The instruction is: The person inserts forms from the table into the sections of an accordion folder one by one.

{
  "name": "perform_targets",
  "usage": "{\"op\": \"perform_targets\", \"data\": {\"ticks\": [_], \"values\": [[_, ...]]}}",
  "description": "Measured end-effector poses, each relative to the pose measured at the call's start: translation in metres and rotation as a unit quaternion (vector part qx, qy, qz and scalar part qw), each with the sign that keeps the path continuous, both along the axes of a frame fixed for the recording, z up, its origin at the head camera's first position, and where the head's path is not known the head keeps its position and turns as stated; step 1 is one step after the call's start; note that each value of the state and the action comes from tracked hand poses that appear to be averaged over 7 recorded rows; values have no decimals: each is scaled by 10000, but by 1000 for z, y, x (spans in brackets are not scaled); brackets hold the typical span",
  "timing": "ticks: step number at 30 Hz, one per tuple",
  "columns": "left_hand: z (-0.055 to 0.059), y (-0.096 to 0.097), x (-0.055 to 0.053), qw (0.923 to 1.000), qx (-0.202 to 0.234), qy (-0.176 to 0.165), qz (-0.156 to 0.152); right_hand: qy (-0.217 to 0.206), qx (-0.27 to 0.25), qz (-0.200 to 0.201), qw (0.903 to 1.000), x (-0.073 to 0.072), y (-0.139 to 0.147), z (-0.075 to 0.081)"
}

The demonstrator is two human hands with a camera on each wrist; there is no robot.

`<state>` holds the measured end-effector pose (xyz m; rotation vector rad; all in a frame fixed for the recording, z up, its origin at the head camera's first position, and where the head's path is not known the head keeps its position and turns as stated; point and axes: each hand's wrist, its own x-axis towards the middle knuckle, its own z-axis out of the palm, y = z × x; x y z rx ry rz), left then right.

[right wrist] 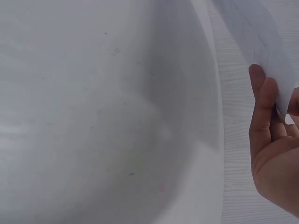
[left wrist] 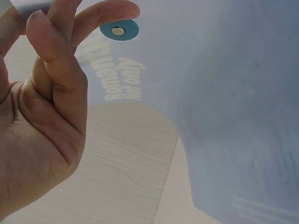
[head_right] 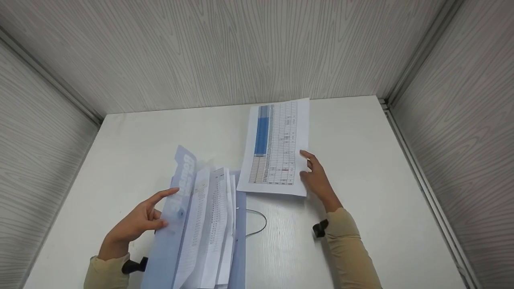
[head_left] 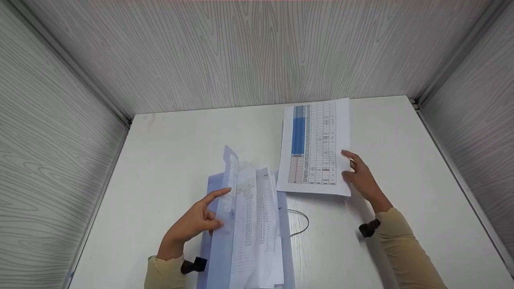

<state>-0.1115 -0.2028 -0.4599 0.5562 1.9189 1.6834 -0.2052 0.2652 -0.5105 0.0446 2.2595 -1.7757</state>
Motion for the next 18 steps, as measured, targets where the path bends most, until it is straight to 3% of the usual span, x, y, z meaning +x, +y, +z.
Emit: {"op": "perform_targets", "data": {"ticks": [8, 13, 18], "values": [[20, 16, -11, 9993, -66, -377, -49, 149, 129, -172, 9997, -9, 6, -21], [33, 27, -17, 9982, -287, -530, -11, 220, 28, -116, 9997, -10, 7, -26], [48, 38, -23, 9973, -397, -614, -29, 15, -138, -3, 9999, -8, 8, -28]]}}
